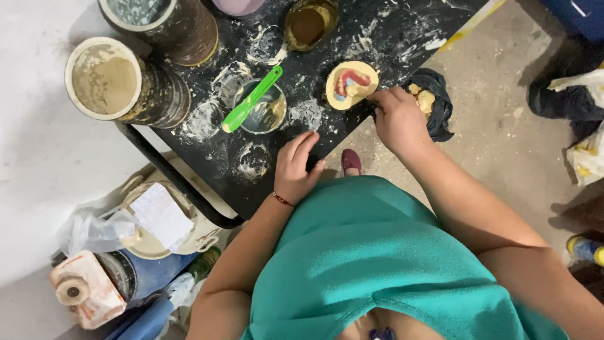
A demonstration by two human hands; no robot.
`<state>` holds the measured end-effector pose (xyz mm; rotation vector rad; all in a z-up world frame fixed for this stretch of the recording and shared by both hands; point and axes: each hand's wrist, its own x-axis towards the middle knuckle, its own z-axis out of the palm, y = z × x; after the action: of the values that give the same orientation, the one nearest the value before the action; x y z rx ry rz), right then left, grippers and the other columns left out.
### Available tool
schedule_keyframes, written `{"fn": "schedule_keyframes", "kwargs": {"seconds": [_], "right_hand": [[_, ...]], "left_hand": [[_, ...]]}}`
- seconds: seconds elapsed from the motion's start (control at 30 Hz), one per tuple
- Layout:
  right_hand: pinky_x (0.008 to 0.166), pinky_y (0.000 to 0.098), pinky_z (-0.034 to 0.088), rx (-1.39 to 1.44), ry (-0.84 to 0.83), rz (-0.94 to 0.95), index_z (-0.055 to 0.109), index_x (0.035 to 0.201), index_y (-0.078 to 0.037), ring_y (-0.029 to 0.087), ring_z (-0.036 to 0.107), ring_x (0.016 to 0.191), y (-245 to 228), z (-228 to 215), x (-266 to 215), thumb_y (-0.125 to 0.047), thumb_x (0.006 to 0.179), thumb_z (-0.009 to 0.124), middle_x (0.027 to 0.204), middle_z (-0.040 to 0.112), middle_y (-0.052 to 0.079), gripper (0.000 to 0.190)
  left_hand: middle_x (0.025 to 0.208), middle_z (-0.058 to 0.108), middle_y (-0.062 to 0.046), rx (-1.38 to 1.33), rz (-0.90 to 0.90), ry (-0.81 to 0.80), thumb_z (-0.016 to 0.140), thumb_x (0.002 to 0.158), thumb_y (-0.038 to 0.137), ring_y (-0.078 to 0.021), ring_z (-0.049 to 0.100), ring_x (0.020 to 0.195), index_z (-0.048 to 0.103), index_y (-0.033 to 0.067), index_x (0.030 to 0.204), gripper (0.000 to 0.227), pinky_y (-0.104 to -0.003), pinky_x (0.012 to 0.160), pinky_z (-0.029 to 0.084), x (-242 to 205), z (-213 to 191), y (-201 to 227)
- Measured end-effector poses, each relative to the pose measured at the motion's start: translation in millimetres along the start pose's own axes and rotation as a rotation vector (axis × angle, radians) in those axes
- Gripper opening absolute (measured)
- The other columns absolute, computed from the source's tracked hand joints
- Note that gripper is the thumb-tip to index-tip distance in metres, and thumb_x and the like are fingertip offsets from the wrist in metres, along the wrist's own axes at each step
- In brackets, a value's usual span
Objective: The person uses a sculpting tool to shape a red and blue material on a yellow dental model. They then move to a blue cabinet and return to the table to mix a white substance in a container using a green spatula.
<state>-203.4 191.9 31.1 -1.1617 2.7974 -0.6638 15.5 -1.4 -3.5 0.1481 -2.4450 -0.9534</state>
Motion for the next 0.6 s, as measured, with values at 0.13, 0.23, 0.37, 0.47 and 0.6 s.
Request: {"fn": "schedule_keyframes", "kwargs": {"seconds": [0.13,0.23,0.37,0.47,0.6], "right_hand": [[0.075,0.0472,0.062,0.039,0.013,-0.029,0.075,0.119,-0.01,0.041,0.072,0.095,1.1,-4.0,4.5,-0.004,0.091,0.072,0.107,0.066,0.012,0.029],[0.073,0.0449,0.062,0.026,0.056,-0.069,0.074,0.119,-0.01,0.04,0.072,0.094,6.2,0.2,11.8,-0.003,0.091,0.072,0.107,0.065,0.011,0.029],[0.08,0.0468,0.062,0.033,0.009,-0.037,0.075,0.119,-0.013,0.04,0.072,0.098,11.1,3.4,10.6,-0.008,0.092,0.071,0.107,0.066,0.01,0.027],[0.083,0.0464,0.06,0.062,-0.005,-0.012,0.073,0.121,-0.014,0.038,0.071,0.103,11.5,-9.6,14.5,-0.01,0.094,0.07,0.108,0.066,0.01,0.027],[0.086,0.046,0.059,0.011,-0.122,0.064,0.074,0.12,-0.018,0.035,0.072,0.104,17.7,-4.7,13.6,-0.019,0.096,0.068,0.108,0.069,0.007,0.025]], "left_hand": [[0.141,0.06,-0.01,0.001,-0.01,-0.014,0.077,0.088,0.026,-0.0317,0.062,0.127,0.059,0.0129,0.145,0.061,-0.047,0.102,0.049,-2.0,-1.2,0.4],[0.143,0.059,-0.009,0.012,-0.029,-0.003,0.074,0.089,0.025,-0.0299,0.062,0.128,0.059,0.0143,0.146,0.06,-0.045,0.102,0.049,0.5,0.2,0.3],[0.14,0.061,-0.01,-0.005,-0.026,-0.01,0.075,0.089,0.022,-0.0323,0.062,0.126,0.059,0.0133,0.145,0.059,-0.047,0.102,0.049,-0.6,-1.3,3.0],[0.138,0.062,-0.011,-0.008,-0.031,-0.013,0.076,0.087,0.021,-0.0338,0.063,0.125,0.06,0.0126,0.144,0.059,-0.049,0.101,0.05,0.6,-2.5,2.6],[0.138,0.062,-0.011,-0.022,-0.04,-0.011,0.075,0.089,0.021,-0.0333,0.064,0.124,0.06,0.013,0.144,0.058,-0.047,0.1,0.05,-0.1,-1.3,3.0]]}}
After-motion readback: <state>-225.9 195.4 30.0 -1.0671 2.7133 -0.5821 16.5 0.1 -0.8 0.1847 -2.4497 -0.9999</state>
